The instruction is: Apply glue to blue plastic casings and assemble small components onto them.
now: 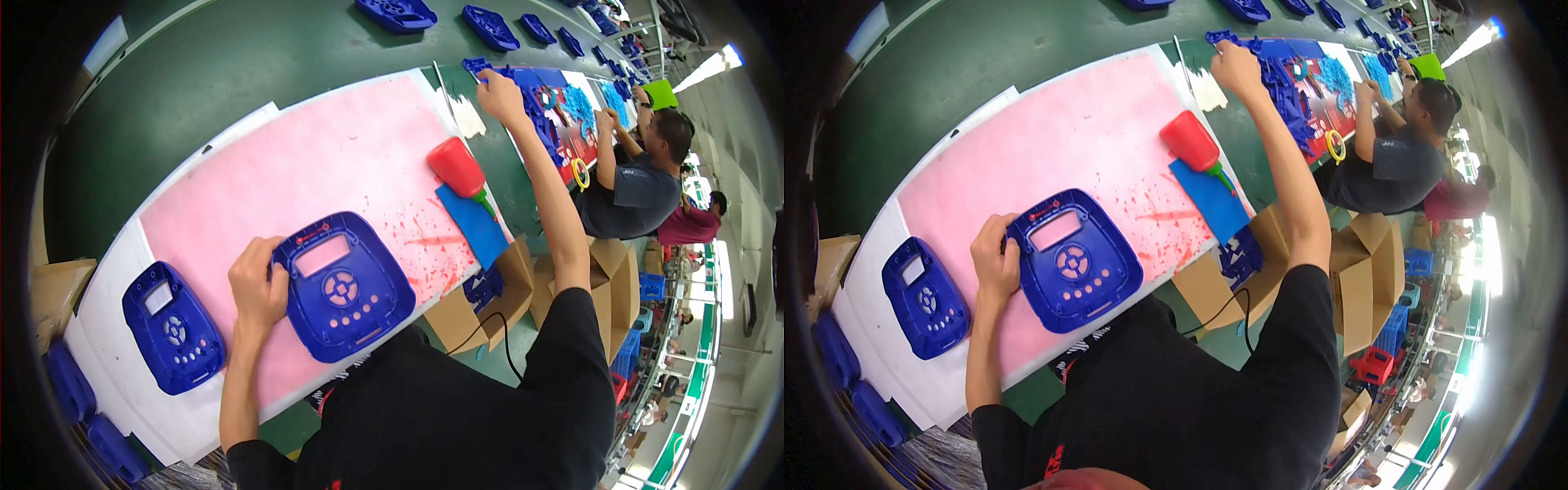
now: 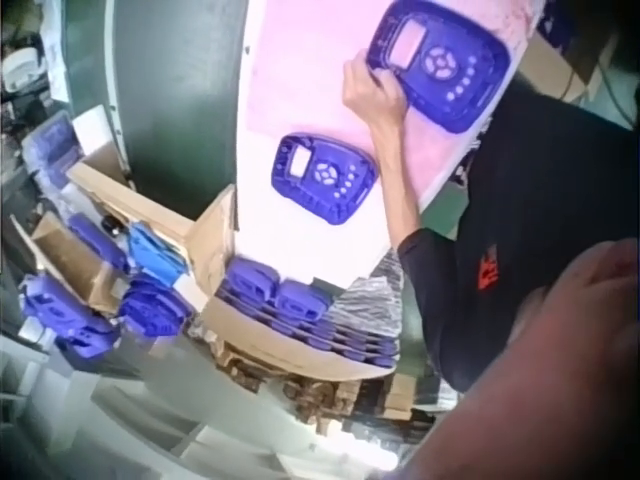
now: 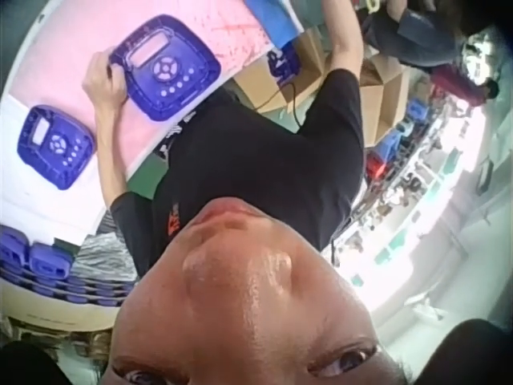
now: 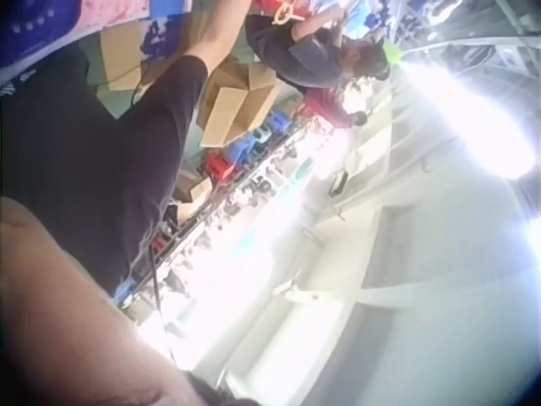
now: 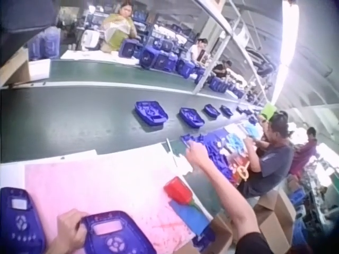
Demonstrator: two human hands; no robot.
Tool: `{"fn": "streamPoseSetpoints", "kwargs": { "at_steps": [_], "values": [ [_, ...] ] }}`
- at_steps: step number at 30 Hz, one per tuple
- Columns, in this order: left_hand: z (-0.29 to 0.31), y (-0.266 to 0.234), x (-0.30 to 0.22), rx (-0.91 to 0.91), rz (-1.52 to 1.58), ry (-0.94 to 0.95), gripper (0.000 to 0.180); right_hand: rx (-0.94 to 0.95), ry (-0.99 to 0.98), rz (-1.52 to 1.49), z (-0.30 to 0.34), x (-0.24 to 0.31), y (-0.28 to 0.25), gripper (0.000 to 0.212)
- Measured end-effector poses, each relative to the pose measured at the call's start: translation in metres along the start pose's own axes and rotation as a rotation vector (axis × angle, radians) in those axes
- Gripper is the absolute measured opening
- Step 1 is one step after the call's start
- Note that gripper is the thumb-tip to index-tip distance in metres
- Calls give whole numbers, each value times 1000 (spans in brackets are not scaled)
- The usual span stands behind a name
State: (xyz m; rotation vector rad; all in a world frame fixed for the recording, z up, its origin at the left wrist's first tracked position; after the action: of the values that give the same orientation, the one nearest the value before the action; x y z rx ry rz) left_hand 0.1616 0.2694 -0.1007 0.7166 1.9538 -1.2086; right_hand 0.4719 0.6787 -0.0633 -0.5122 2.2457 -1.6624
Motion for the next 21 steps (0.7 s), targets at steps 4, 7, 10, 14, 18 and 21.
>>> {"fn": "streamPoseSetpoints", "kwargs": {
  "at_steps": [4,7,10,14,18,21],
  "values": [
    [3,1,6,24,3,0,29,2,-122,260,-66,-42,42,35],
    [1,0,8,2,15,0,29,119,-242,281,-90,-73,59,53],
    [1,1,8,8,33,51,30,162,-479,193,-100,-92,68,54],
    [1,-2,9,25,6,26,32,247,-443,336,-100,-67,57,45],
    [-3,1,7,14,17,32,31,286,-529,483,-65,-59,34,40],
    [-3,-1,4,18,27,7,30,158,-511,463,-25,-44,22,32]
  ]
}}
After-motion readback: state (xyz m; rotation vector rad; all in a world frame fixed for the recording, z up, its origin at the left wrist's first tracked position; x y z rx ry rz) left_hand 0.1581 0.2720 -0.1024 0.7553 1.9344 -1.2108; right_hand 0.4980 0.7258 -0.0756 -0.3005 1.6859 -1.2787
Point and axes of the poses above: each hand's wrist, its own z-axis away from the middle knuckle, its own y-axis out of the palm, x = y × z, the point moved 1 cm from there along -z, towards the middle knuckle, and after that the axes turned 2 degrees about z, right-handed, at the moved point
